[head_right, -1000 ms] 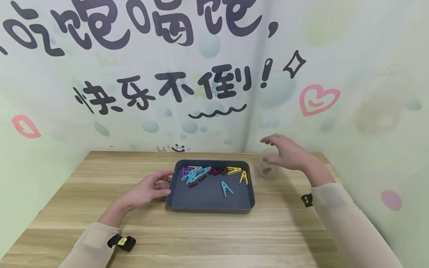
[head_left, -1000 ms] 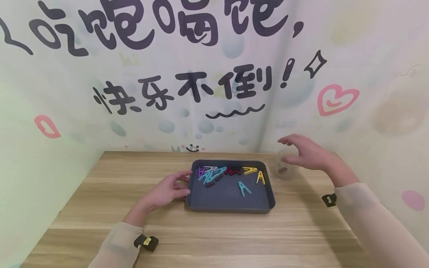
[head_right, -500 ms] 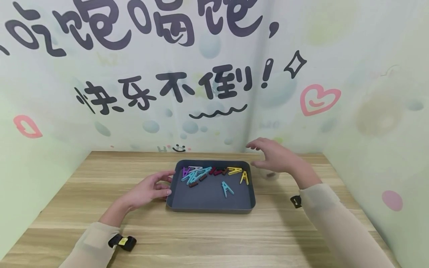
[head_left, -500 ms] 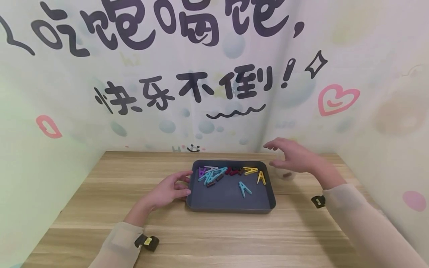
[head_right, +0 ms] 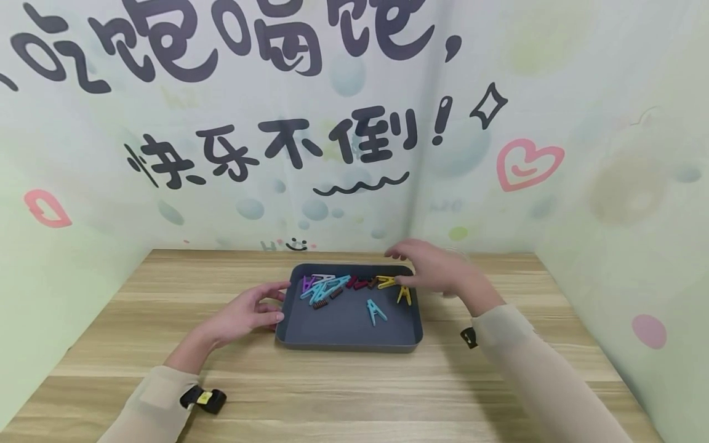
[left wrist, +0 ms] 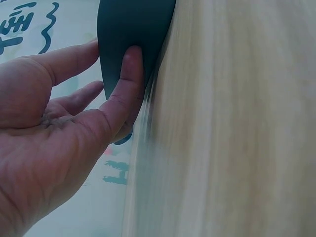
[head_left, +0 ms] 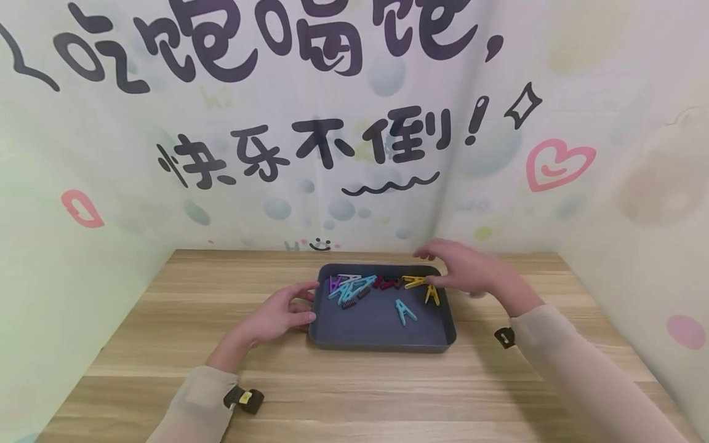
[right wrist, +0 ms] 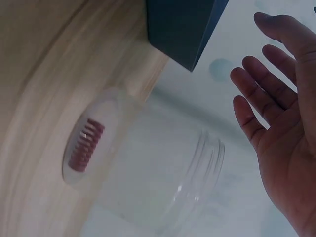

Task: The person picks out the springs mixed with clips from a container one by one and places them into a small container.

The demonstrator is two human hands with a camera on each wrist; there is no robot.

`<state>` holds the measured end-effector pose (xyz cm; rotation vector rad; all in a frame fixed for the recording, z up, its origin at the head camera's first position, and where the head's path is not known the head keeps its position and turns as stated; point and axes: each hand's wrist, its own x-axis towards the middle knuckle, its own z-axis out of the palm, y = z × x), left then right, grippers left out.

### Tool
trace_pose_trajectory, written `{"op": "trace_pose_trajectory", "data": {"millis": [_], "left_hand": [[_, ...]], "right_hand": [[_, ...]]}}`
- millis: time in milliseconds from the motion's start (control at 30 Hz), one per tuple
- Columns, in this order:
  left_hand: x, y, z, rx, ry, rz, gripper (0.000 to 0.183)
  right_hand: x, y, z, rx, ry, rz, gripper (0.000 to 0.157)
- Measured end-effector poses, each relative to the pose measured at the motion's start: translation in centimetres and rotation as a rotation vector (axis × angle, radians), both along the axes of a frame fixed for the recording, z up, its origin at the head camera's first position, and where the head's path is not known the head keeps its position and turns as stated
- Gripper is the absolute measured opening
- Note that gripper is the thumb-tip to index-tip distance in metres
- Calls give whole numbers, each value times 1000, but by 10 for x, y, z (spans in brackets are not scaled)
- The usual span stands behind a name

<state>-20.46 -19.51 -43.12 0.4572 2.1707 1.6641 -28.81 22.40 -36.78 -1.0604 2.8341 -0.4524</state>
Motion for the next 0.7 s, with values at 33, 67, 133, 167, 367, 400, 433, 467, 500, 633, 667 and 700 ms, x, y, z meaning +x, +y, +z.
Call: {"op": "trace_pose_trajectory", "data": {"millis": [33, 67, 133, 167, 367, 400, 433, 467, 500, 633, 667, 700], "left_hand": [[0, 0, 0, 2, -1, 0, 71], [0, 0, 0, 0, -2, 0, 71], [0, 0, 0, -1, 0, 0, 71], [0, 0, 0, -2, 1, -1, 71], [0, 0, 0, -6, 4, 0, 70], [0, 0, 0, -6, 3, 1, 70], [0, 0, 0, -5, 1, 2, 70], [-1, 0, 0, -6, 1, 3, 70], [-1, 0, 0, -7, 1, 4, 70], [-1, -1, -1, -5, 1, 3, 71], [-1, -1, -2, -4, 2, 2, 71], [-2, -1, -2, -3, 2, 0, 71]], "right_hand": [[0, -2, -1, 4, -2, 9, 53], [0, -4, -3, 4, -8, 15, 53], [0, -8, -5, -3, -20, 31, 54], [0, -10, -7, -6, -20, 41, 53], [-2, -22, -16, 5, -2, 78, 52], [-3, -24, -17, 12, 9, 87, 52], [-4, -26, -19, 20, 20, 95, 51], [-4, -27, -20, 32, 35, 102, 51], [-5, -29, -22, 41, 44, 112, 50], [-5, -35, -27, 54, 45, 130, 49], [-5, -37, -29, 55, 39, 132, 48], [-5, -38, -30, 51, 29, 133, 49]]}}
